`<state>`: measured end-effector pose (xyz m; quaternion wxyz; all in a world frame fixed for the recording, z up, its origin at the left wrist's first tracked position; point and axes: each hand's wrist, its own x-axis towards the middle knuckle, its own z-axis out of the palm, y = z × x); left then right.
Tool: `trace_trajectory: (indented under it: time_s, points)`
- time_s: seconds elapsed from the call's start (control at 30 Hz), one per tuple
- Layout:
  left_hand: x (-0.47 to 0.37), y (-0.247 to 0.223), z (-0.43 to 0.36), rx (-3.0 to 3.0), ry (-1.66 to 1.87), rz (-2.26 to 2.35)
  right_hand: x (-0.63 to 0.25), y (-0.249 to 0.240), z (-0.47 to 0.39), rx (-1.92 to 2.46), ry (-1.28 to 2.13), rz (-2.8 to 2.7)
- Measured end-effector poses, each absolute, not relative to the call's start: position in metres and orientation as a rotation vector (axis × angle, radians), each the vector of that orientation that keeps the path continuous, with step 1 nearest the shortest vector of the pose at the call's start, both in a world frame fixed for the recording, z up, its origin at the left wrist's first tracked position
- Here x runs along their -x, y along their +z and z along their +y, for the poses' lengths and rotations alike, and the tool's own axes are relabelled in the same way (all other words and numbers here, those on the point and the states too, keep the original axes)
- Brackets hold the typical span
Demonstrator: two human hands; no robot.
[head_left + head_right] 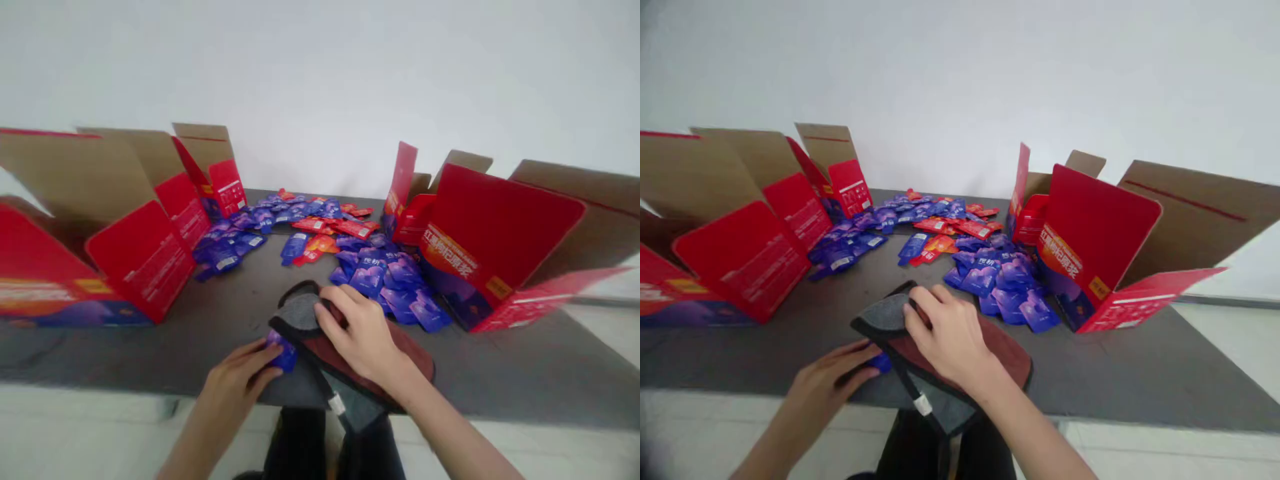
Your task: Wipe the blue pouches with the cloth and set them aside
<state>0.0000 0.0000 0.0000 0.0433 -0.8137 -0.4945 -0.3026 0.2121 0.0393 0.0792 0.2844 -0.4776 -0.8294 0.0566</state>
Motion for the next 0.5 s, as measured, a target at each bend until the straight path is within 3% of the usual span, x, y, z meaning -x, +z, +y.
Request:
trace_trajectory:
  time_s: [0.33, 0.5]
  points:
    - [0.005, -0.007, -0.016, 2.552, -0.777, -1.222, -0.164, 0.040, 0.056, 1.098, -0.050, -2.798]
    - [0.003, -0.008, -0.015, 2.440, -0.668, -0.999, -0.160, 0.034, 0.091, 1.325, -0.103, -2.769]
